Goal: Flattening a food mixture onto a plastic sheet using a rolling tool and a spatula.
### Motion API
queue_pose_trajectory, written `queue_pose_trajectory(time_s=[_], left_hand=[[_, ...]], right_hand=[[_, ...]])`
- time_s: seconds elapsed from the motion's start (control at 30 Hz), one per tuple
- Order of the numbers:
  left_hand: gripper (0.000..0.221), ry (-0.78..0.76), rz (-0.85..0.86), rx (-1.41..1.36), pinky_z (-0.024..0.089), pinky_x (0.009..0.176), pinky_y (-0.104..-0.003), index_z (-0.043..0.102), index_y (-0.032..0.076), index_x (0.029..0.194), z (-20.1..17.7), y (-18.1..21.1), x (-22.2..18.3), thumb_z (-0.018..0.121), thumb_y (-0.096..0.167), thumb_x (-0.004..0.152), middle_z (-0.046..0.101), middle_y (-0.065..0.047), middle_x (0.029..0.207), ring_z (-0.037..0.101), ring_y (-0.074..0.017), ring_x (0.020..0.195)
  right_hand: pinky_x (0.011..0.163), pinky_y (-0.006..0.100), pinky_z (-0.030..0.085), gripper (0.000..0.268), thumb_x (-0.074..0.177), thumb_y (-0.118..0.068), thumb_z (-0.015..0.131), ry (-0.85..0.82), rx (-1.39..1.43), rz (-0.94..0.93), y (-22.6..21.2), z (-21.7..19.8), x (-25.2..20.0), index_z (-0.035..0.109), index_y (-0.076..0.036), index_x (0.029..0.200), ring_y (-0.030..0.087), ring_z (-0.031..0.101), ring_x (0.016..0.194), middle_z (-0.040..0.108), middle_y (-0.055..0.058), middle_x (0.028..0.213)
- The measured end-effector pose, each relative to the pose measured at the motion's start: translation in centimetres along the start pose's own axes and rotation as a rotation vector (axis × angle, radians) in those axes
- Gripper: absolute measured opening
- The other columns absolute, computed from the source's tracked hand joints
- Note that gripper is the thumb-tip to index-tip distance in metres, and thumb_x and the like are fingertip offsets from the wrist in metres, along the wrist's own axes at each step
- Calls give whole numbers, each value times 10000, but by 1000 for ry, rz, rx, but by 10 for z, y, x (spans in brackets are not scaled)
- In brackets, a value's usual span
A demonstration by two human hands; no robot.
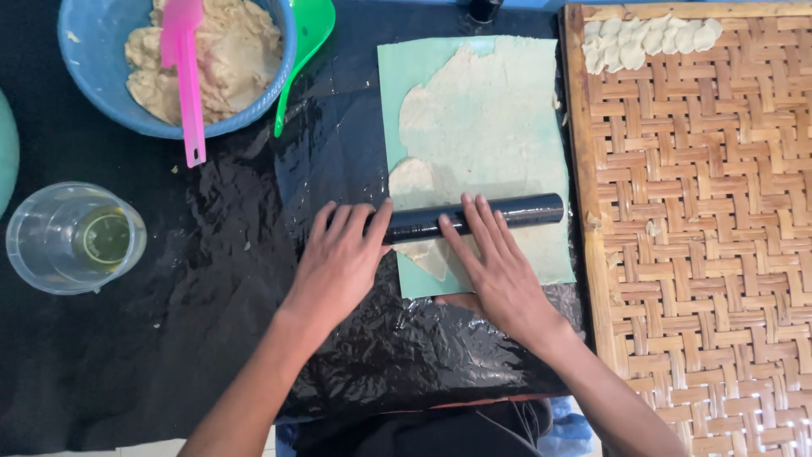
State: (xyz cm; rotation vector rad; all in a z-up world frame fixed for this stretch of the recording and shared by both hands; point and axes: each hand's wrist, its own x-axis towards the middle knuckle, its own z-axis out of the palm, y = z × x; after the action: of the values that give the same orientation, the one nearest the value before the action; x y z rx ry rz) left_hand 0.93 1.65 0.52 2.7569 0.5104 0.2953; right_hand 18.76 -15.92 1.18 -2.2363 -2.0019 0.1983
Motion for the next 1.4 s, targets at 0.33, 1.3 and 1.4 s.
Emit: queue_pose_trajectory(time_s=[0.33, 1.3, 1.4], left_hand=[[473, 152, 126, 61, 435, 933, -458, 594, -39, 1289, -19, -23, 33, 737, 141, 875, 618, -143, 1115, 580, -309, 1058], [509, 202, -47, 94, 382, 1121, -513, 559, -40, 1363, 4, 23, -19, 656, 145, 899, 601, -213, 1316, 564, -344, 1251], [524, 124, 0, 22, 419, 1050, -494, 578, -28, 1346, 4, 7, -6, 698, 125, 860, 624, -163, 1196, 589, -311, 1136]], right_hand=[[1227, 571, 220, 1332, 592, -715, 747, 128, 176, -20, 26, -16, 41, 265, 68, 1555, 487, 239, 1508, 239, 363, 1600], [1206, 526, 351, 457, 1037, -193, 575, 261, 39, 148, 24, -6, -4, 559, -6, 1453, 378, 523, 1400, 592, 191, 1465], [1082, 508, 467, 402, 1022, -205, 612, 302, 99, 171, 27, -16, 12, 625, 9, 1362, 352, 632, 1152, 693, 169, 1258]])
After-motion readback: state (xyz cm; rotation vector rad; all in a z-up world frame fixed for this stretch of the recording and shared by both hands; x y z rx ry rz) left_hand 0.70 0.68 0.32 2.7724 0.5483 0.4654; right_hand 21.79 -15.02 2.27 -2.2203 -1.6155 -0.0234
